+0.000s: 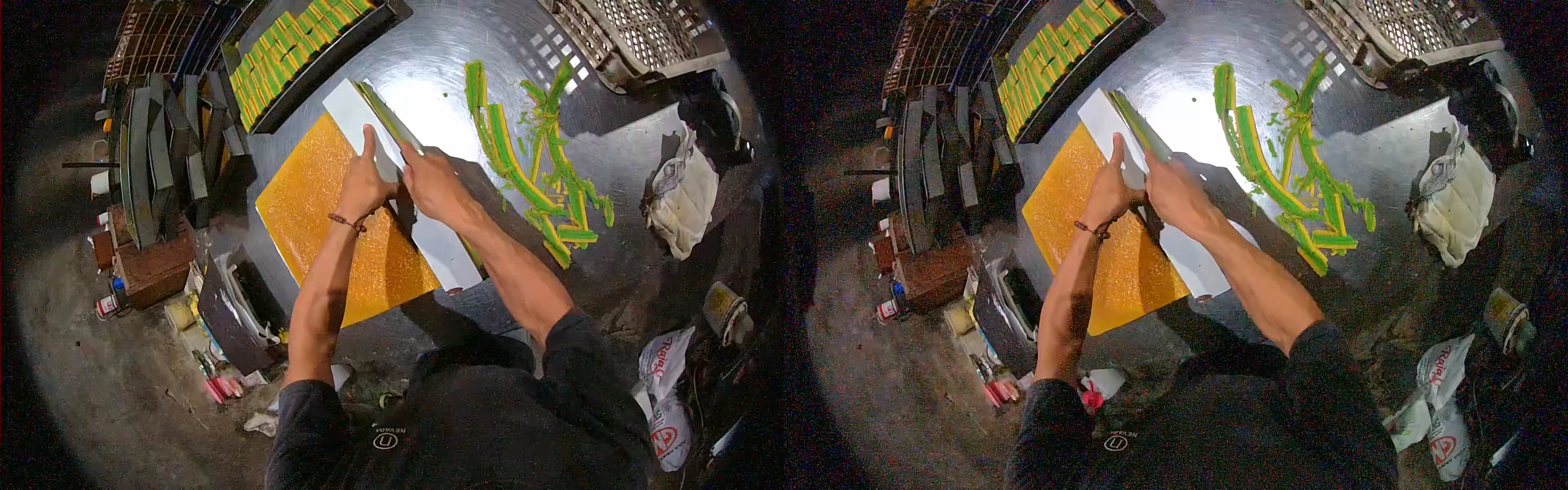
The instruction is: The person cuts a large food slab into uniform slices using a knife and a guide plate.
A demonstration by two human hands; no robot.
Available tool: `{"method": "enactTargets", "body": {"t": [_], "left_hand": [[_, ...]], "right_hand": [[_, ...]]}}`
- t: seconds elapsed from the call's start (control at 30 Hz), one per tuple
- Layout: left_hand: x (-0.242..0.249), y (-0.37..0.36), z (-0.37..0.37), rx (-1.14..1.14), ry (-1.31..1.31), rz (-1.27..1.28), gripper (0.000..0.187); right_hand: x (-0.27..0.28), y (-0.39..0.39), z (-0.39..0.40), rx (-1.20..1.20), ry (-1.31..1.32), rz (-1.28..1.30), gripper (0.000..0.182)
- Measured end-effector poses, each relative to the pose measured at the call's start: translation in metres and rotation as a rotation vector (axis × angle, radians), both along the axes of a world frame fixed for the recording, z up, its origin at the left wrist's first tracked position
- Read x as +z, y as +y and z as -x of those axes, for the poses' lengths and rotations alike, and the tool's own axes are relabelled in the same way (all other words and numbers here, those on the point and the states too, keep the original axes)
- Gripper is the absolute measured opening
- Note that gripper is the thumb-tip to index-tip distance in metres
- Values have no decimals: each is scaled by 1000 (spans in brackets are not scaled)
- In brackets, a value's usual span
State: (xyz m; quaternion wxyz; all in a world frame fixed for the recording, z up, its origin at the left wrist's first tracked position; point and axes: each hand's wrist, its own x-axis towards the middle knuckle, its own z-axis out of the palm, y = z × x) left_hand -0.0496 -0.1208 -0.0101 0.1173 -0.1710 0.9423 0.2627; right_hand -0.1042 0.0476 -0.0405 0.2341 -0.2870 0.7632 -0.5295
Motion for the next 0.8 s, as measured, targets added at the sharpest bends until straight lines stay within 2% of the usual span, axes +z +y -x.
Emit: {"method": "enactTargets", "body": {"t": [0.13,0.2,0.3,0.37,0.43,0.53,0.57,0.6,0.73,0.8], "left_hand": [[1,2,-1,-43,33,54,123],[1,3,3,16,-14,41,129],[0,2,2,37,-16,-22,134],[4,2,5,13,-11,29,136],[4,4,1,-2,-23,70,137],[5,6,3,80,-88,-22,140],[4,7,3,58,-92,24,140],[6,5,4,42,-89,73,140],[4,6,2,59,-91,78,141],[13,7,7,101,-182,24,141]], "right_hand": [[1,9,-9,-29,-35,51,35],[-11,-6,-1,-21,108,65,34],[4,15,-10,2,1,27,32],[6,18,-9,16,-29,25,31],[4,20,-11,37,-24,44,35],[7,21,-14,10,47,11,39],[10,31,-19,43,-36,-40,41],[0,44,-35,-4,48,-27,43],[-2,38,-28,37,-5,-23,46],[4,46,-29,53,2,-24,46]]}}
